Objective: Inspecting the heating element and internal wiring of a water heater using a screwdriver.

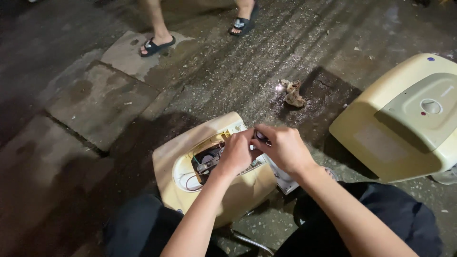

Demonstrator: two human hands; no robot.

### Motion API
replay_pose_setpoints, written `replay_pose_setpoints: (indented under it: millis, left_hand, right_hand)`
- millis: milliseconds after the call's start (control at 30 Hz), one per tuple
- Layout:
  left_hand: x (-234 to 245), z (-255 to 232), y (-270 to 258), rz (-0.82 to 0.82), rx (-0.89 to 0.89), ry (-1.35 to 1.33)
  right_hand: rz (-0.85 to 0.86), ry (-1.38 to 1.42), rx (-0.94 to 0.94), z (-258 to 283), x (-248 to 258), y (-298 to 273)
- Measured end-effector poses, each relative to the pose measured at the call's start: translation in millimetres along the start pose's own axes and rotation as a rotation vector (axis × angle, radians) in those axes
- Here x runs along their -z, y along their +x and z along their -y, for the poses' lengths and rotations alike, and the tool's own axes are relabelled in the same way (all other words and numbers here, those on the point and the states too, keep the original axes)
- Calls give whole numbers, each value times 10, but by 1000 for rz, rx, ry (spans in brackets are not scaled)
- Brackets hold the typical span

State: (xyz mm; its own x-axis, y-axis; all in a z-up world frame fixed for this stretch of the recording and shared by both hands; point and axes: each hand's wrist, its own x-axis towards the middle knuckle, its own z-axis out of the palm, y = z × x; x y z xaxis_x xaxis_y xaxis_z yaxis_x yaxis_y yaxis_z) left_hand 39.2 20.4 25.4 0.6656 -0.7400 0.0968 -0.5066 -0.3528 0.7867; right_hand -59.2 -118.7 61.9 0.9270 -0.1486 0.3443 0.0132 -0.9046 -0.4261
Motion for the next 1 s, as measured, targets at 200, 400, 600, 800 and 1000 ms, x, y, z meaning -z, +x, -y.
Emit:
replay_pose_setpoints:
  millis: [200,400,600,800,1000]
  left_hand:
    - [382,-373,-19,230,186,36]
    - [108,-30,-1,57,78,5]
    - [-43,71,0,-61,77,57]
    - [-391,439,20,68,531,57]
    - [-304,417,24,69,605,24]
  right_hand:
    - [148,130,-28,140,177,79]
    - [-41,-52,-60,-114,-329,-2]
    - [-128,-101,-38,-26,-195,66]
    - [319,188,-124,-171,178,132]
    - [171,203,-520,-1306,-228,-31]
